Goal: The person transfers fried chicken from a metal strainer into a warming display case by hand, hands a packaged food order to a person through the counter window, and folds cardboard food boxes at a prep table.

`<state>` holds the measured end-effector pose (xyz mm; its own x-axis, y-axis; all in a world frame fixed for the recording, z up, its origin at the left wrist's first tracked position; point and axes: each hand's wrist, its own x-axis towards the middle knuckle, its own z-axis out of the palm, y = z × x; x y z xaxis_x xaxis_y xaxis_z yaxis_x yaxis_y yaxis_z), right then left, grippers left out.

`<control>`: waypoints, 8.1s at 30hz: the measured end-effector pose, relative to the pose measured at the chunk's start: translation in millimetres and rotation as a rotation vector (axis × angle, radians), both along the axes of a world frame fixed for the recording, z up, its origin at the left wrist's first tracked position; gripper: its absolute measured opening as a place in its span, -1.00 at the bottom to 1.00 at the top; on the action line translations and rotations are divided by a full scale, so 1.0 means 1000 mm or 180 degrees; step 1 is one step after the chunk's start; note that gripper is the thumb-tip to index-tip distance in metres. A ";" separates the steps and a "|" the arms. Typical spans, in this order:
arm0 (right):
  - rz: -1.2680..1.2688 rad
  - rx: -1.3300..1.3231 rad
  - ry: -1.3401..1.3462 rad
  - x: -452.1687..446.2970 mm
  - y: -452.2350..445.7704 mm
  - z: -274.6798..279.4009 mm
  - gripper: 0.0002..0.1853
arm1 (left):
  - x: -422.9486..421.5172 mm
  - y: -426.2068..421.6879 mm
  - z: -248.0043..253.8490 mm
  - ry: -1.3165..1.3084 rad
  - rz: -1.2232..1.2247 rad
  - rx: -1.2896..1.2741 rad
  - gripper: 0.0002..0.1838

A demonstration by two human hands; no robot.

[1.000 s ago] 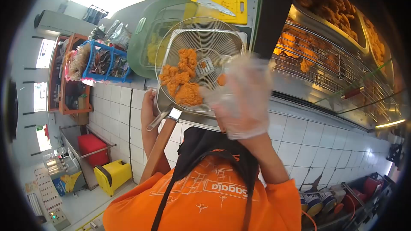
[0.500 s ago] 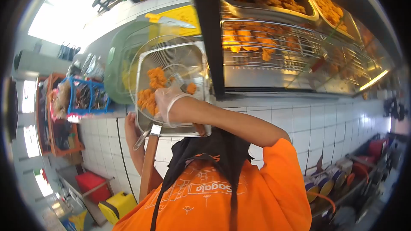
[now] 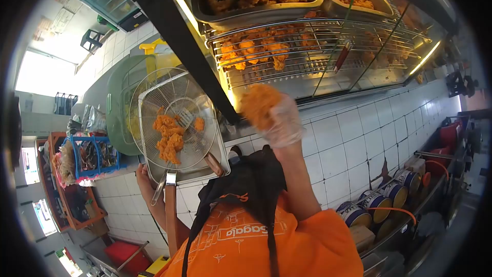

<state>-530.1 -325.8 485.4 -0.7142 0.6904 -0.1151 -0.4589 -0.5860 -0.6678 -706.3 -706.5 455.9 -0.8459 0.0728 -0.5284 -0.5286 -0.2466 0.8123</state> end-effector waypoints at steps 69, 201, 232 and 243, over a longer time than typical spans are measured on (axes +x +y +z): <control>-0.2531 0.0323 -0.0787 -0.055 0.090 -0.061 -0.53 | 0.002 0.010 0.008 0.0039 0.0085 -0.0146 -0.68; -0.2712 0.3136 -0.2239 0.053 0.099 0.035 -0.71 | 0.012 0.019 0.016 0.0228 -0.0049 0.0116 -0.60; -0.0665 0.3399 -0.0905 -0.022 -0.034 -0.008 -0.49 | -0.001 -0.001 0.000 0.0620 -0.0495 -0.0252 -0.54; 0.0127 0.2084 -0.1387 0.017 -0.198 -0.075 -0.73 | -0.006 -0.054 0.002 0.1686 -0.1261 -0.1237 -0.43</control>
